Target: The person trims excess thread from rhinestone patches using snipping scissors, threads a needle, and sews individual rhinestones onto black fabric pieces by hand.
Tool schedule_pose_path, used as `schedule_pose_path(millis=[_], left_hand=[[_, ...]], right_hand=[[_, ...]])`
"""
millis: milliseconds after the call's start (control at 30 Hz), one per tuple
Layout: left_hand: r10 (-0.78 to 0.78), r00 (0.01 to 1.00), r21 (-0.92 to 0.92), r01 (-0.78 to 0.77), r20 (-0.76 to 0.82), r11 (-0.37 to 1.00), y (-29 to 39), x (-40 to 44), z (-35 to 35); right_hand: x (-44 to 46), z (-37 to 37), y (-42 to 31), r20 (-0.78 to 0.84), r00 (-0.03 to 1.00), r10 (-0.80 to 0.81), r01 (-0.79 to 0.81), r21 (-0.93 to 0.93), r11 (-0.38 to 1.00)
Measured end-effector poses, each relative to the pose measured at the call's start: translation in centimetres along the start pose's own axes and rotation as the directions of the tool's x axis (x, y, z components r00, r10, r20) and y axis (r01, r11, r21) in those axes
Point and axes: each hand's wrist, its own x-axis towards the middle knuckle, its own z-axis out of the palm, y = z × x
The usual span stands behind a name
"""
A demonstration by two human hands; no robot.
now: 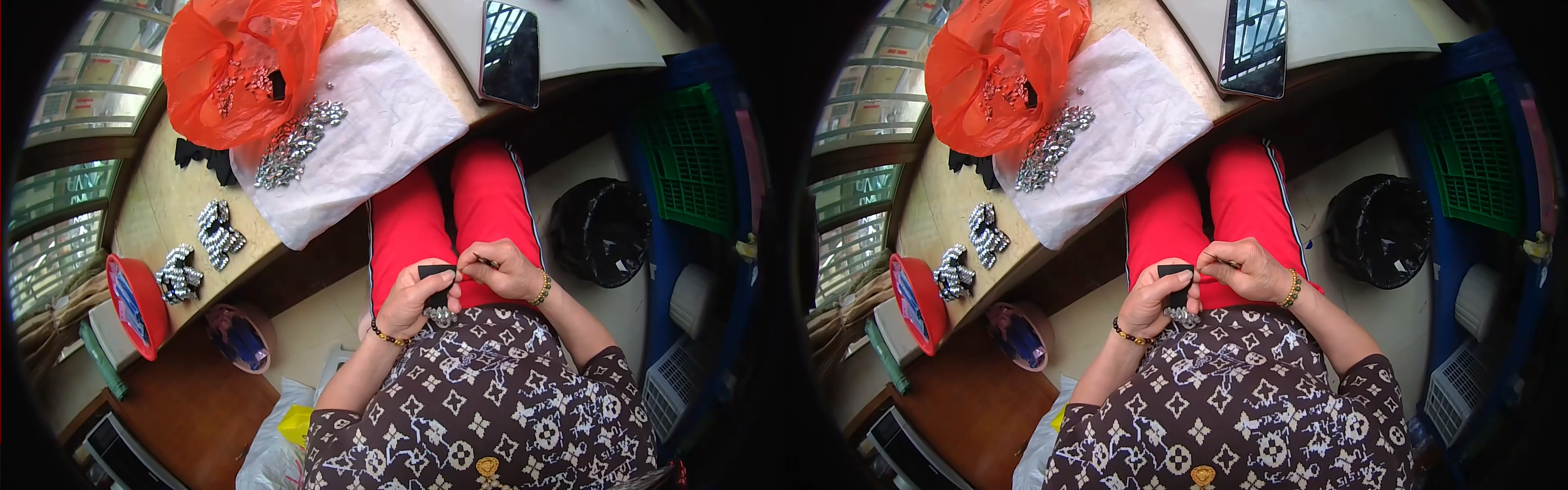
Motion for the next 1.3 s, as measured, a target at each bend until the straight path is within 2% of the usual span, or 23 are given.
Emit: schedule_pose_path(millis=[100, 467, 600, 800, 1133, 1267, 1300], left_hand=[[-0.005, 1.0, -0.051, 0.006, 0.003, 0.999, -0.2, 0.1, -0.1], [-0.006, 1.0, -0.01, 0.006, 0.003, 1.0, 0.0, 0.1, -0.2], [-0.005, 0.999, -0.106, 0.01, 0.043, 0.994, -0.3, 0.3, -0.5], [-0.005, 0.999, -0.112, 0.009, 0.035, 0.994, -0.3, 0.3, -0.5], [-0.023, 0.999, 0.012, 0.022, 0.034, 1.0, -0.3, 0.3, -0.9], [0.054, 0.981, -0.279, 0.0, 0.186, 0.96, -1.2, 0.7, -1.1], [0.042, 0.981, -0.271, 0.011, 0.188, 0.963, -1.3, 0.8, -1.2]], right_hand=[[0.0, -0.1, -0.1, -0.01, 1.0, -0.016, 0.016, -0.016, 1.0], [-0.1, 0.3, 0.2, -0.035, 0.999, -0.002, 0.002, 0.004, 1.0], [0.1, 0.1, 0.0, -0.033, 0.999, -0.023, 0.022, -0.041, 0.999], [0.4, -0.1, -0.4, -0.011, 0.999, -0.044, 0.042, -0.099, 0.994], [0.2, -0.2, -0.2, 0.011, 1.0, 0.004, -0.003, -0.108, 0.994], [0.8, 0.2, -1.8, -0.041, 0.996, -0.081, 0.079, -0.057, 0.995], [0.9, 0.4, -2.2, -0.055, 0.995, -0.082, 0.079, -0.052, 0.996]])
